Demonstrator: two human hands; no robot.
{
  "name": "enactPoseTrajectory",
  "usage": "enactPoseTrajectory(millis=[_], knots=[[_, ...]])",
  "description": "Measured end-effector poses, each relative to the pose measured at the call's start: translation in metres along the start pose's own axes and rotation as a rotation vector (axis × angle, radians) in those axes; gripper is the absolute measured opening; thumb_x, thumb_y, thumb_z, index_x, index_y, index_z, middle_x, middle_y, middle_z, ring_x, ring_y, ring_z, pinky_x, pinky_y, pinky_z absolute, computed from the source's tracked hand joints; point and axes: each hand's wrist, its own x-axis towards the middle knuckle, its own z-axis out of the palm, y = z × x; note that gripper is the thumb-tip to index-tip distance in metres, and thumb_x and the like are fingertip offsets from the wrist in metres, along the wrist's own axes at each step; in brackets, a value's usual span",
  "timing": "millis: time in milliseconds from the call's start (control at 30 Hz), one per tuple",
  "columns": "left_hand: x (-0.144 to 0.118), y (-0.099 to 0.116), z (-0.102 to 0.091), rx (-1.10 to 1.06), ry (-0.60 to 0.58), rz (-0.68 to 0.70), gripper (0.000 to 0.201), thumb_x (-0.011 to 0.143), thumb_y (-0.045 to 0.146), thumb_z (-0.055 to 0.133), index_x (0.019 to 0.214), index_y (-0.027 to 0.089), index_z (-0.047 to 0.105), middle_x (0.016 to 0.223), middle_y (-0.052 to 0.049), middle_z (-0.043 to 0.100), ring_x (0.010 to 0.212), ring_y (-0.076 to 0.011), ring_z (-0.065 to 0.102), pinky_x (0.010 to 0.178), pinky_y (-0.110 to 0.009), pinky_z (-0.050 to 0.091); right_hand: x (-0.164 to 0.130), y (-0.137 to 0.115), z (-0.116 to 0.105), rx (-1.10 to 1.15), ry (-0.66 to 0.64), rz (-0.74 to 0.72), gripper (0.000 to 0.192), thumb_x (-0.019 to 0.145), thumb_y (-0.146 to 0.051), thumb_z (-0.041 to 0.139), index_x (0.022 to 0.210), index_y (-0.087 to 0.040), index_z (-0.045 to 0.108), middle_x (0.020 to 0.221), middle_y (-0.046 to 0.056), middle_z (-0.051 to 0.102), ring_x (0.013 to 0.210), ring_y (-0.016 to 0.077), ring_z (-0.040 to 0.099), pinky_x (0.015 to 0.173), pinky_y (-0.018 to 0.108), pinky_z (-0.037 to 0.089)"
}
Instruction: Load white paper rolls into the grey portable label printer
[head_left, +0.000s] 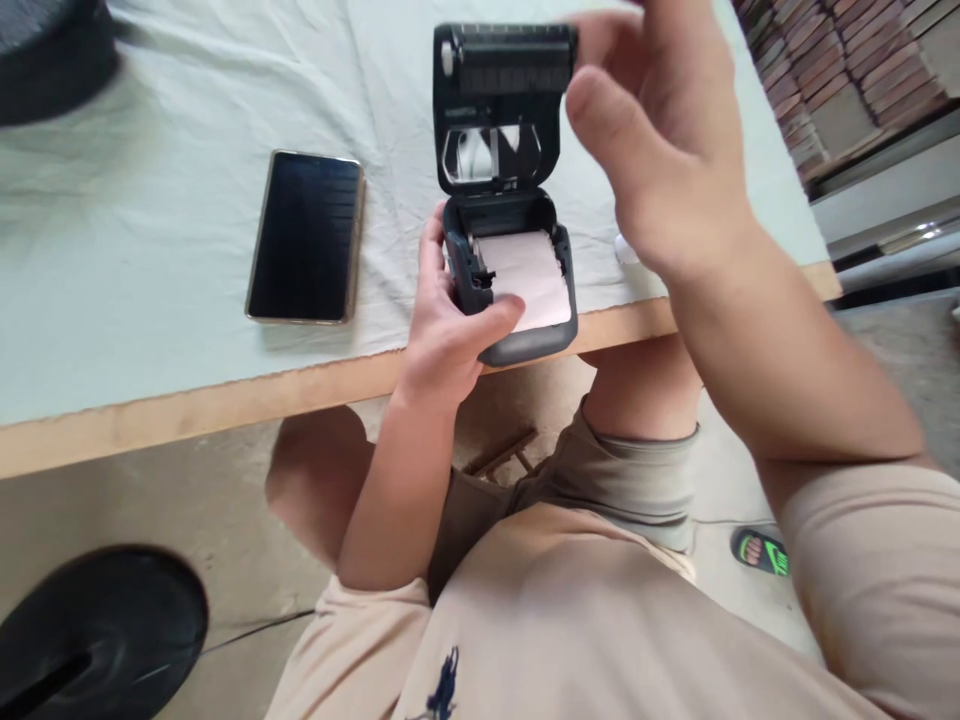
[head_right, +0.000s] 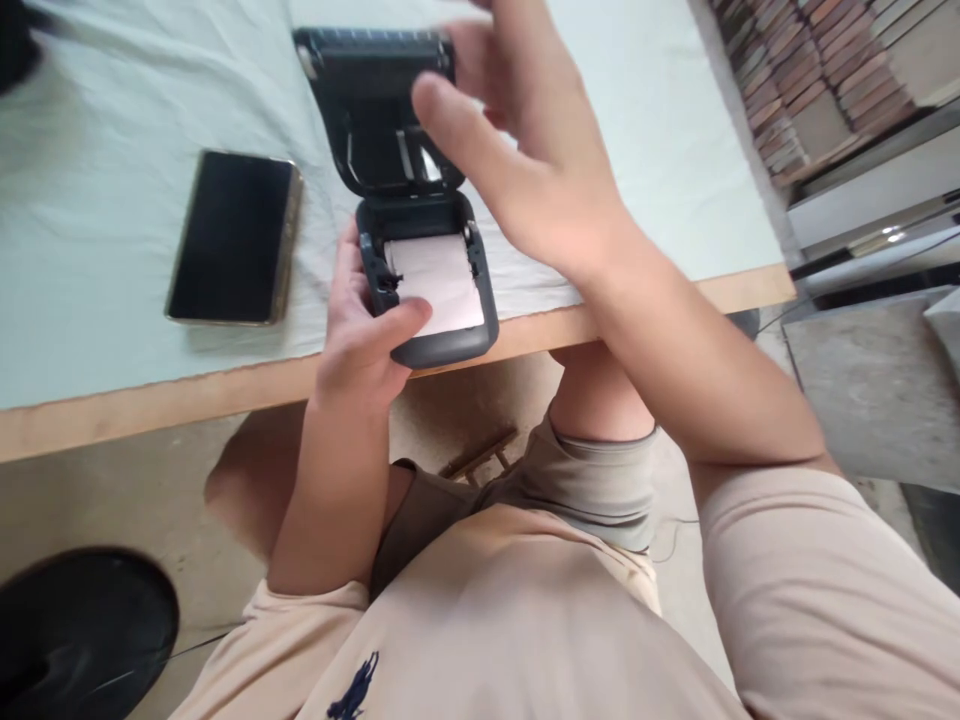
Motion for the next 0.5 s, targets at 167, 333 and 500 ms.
enactPoseTrajectory(millis=[167, 333, 500], knots=[[-0.001, -0.004, -0.004, 0.003, -0.019, 0.007, 0.122, 0.055, 0.017, 0.086, 0.161, 0.035, 0.027, 0.122, -0.003, 0.069, 0.126, -0.0301, 0.068, 0.095, -0.036, 0.058, 0.005, 0.004, 0.000, -0.107, -0.091, -0.110, 0.044, 0.099, -0.044, 0.059, 0.129, -0.012, 0.061, 0.105, 0.004, 0.064, 0.113, 0.0206, 0.065, 0.098, 0.038, 0.054], [-0.004, 0.001, -0.001, -0.123, -0.095, -0.014, 0.077, 0.073, 0.034, 0.081, 0.142, 0.032, 0.047, 0.127, -0.004, 0.068, 0.139, -0.0363, 0.063, 0.108, -0.047, 0.058, -0.004, 0.010, -0.008, -0.160, -0.471, 0.007, 0.046, 0.097, -0.057, 0.064, 0.127, -0.022, 0.065, 0.122, 0.004, 0.070, 0.107, 0.0209, 0.066, 0.092, 0.037, 0.056], [0.002, 0.006, 0.001, -0.205, -0.037, -0.088, 0.039, 0.078, 0.040, 0.065, 0.117, 0.037, 0.060, 0.127, 0.001, 0.074, 0.159, -0.0343, 0.042, 0.118, -0.049, 0.055, -0.010, 0.020, -0.002, -0.100, -0.429, 0.041, 0.040, 0.094, -0.059, 0.069, 0.121, -0.030, 0.062, 0.125, 0.003, 0.069, 0.102, 0.0206, 0.065, 0.084, 0.035, 0.057]])
